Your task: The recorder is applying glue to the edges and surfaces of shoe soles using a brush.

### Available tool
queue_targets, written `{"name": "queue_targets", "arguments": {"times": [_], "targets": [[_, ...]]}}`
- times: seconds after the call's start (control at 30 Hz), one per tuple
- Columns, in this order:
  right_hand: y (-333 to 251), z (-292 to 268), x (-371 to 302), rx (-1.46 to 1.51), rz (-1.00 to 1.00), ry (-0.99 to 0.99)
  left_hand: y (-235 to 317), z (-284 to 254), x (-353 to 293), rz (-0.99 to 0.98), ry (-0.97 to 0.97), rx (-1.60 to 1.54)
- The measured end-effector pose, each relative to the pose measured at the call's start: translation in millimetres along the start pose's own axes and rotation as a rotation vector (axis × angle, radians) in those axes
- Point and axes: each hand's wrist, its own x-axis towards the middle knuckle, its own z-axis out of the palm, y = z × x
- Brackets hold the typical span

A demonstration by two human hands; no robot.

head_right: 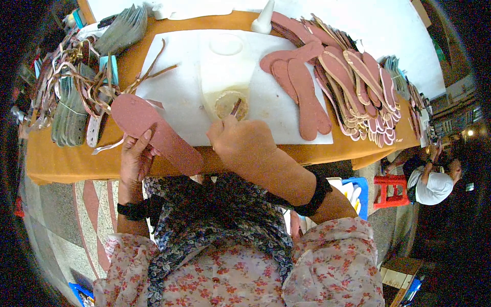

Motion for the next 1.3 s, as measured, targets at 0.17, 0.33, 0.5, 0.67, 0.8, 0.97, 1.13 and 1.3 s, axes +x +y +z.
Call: {"name": "queue_targets", "arguments": {"times": [0.17, 0.33, 0.5, 0.67, 0.8, 0.97, 1.13, 1.3], "targets": [[4.9, -17.8, 5.3, 0.204, 0.202, 0.005, -1.7, -3.1, -0.3, 0.007, 0.018, 0.01], [19.8, -15.0, -10.1, 0.349, 0.275, 0.159, -2.8, -4.8, 0.7, -0.01, 0.005, 0.009], [25.6, -12.0, -20.7, 0.491, 0.301, 0.257, -2.4, -3.6, 0.4, -0.009, 0.002, 0.004], [23.8, -10.7, -24.7, 0.442, 0.245, 0.168, -4.4, -5.0, 0.8, 0.014, 0.006, 0.009], [18.4, 0.0, -23.7, 0.366, 0.181, 0.11, -4.7, -4.4, 1.0, 0.006, 0.014, -0.002], [0.7, 1.8, -23.2, 0.176, 0.044, 0.044, -1.3, -0.6, -0.2, -0.012, 0.012, 0.016], [-9.9, 2.0, -21.0, 0.168, 0.045, 0.079, -2.4, -3.3, 0.0, -0.011, 0.019, 0.026], [-12.6, -4.3, -18.8, 0.15, 0.001, 0.062, -0.6, -2.9, -0.3, -0.042, 0.028, 0.012]]}}
